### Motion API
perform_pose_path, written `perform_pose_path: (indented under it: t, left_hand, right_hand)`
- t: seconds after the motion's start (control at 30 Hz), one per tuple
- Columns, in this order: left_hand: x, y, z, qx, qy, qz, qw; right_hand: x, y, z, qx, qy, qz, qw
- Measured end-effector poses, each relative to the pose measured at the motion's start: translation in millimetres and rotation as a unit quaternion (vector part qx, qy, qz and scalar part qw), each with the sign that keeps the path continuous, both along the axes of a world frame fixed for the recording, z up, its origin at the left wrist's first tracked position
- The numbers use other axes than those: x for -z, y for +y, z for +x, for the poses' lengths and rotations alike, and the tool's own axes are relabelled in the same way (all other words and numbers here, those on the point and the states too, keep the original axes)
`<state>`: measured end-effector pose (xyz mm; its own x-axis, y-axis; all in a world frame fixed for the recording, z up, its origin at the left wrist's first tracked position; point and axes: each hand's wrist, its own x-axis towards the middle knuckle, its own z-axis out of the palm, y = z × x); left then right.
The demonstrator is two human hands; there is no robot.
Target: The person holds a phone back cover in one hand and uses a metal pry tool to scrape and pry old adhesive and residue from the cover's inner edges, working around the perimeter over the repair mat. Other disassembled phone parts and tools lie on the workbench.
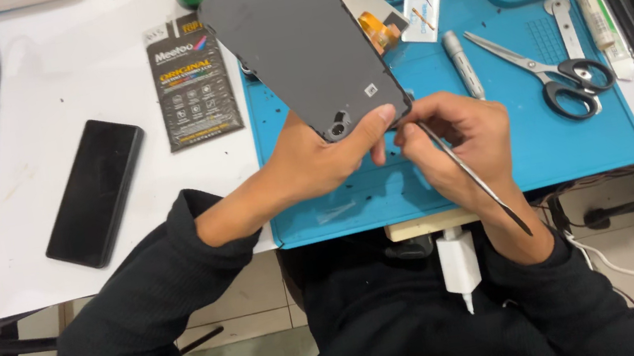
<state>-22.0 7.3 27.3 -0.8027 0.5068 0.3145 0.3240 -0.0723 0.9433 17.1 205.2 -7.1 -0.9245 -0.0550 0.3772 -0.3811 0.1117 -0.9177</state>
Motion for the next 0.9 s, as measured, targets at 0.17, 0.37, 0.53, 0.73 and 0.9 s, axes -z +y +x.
perform_pose_path:
  t: [0.17,0.37,0.53,0.73,0.9]
  left_hand:
    - [3.1,-5.4,-2.5,-0.002,-0.007,-0.008,1.000]
    - [8.8,-5.4,-4.8,0.011,0.032,-0.020,0.999]
    - [9.1,-4.4,-4.6,0.001,0.037,-0.041,0.998]
    - [11.5,0.9,-7.0,-0.007,0.075,-0.046,0.996]
    - [10.6,7.1,-4.3,-0.039,0.139,-0.071,0.987]
  right_hand:
    - [0.4,-7.1,-1.7,-0.015,-0.006,-0.031,0.999]
    - [5.3,-5.6,-9.8,-0.003,-0.021,0.010,1.000]
    - [5.2,-3.8,-9.4,-0.014,-0.007,0.015,1.000]
    - [1.3,1.8,-12.0,0.000,-0.042,-0.020,0.999]
    - [-5.6,6.1,-9.6,0.009,-0.085,-0.068,0.994]
